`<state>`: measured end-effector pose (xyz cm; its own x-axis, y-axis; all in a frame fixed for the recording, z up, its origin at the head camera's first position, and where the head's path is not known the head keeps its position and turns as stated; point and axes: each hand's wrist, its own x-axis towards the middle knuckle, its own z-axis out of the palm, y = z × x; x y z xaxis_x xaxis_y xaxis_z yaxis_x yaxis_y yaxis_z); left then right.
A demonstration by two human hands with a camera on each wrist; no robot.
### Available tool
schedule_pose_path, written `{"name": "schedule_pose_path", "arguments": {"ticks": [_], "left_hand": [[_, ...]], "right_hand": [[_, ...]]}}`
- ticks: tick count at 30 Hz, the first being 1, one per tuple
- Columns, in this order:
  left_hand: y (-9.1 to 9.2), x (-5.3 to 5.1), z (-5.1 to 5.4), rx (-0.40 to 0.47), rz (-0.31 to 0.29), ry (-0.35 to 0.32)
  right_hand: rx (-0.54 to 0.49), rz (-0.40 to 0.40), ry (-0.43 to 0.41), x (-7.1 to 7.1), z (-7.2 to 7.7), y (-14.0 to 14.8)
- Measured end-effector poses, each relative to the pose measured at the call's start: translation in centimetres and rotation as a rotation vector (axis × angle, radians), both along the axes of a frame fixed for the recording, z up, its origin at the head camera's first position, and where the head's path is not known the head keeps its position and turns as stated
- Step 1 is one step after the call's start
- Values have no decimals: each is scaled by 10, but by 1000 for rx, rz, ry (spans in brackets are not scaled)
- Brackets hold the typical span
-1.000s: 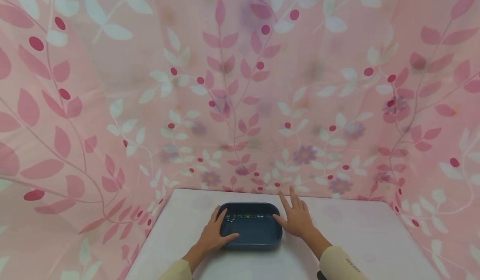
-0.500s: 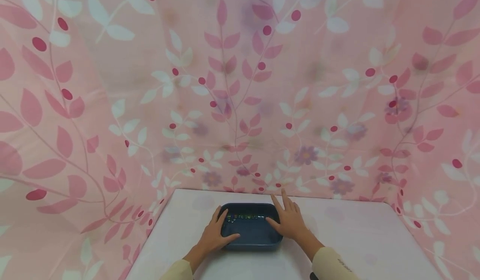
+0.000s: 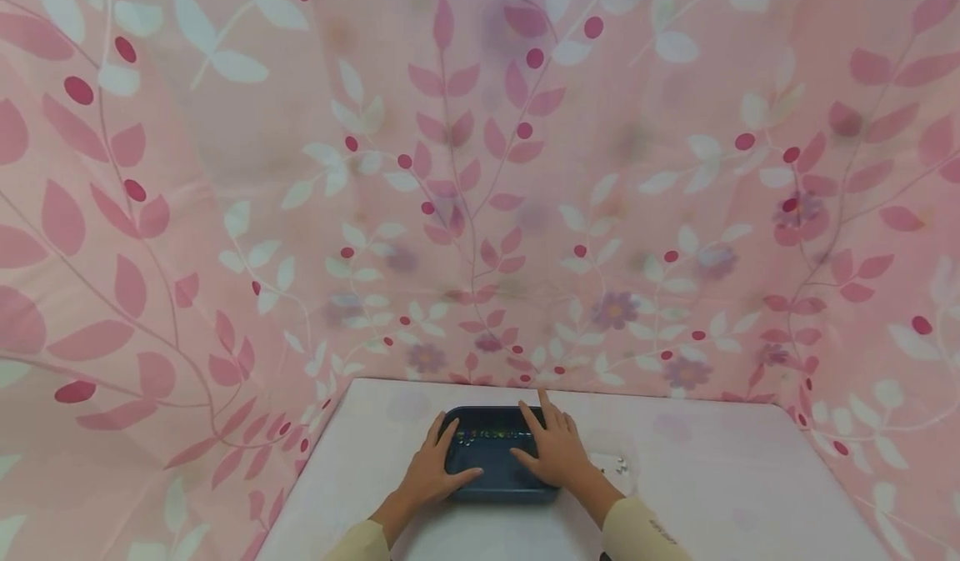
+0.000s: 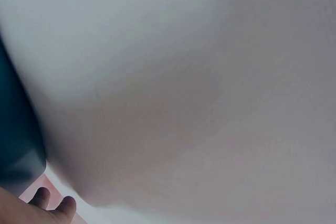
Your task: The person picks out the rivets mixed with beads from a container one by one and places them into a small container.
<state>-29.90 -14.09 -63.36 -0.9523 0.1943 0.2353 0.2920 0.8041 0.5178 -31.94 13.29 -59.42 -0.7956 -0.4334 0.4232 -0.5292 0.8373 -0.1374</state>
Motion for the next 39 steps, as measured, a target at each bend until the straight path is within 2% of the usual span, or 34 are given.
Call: {"name": "schedule_pose_path", "arguments": {"ticks": [3,11,15,21,26,34,39], "left_hand": [[0,-1,2,-5,2,21],[3,3,6,-5,1,-45],[4,4,6,-17,2,-60],[3,4,9,-16,2,-41],[4,2,4,-30,2,-41],[7,-1,3,-23,4,-42],[5,0,3,-21,22,-28]], "right_hand": [[1,6,-6,-1,-1,-5],[28,-26,-52,4,-6,-13],[11,-7,-72,7,-5,-18],[-18,14,-113,5,-6,-26],[-36,24,-111,5,-12,-32],[-109,68,-20,1,-22,-39],[-94,40,-84,-2,-23,-49]]}}
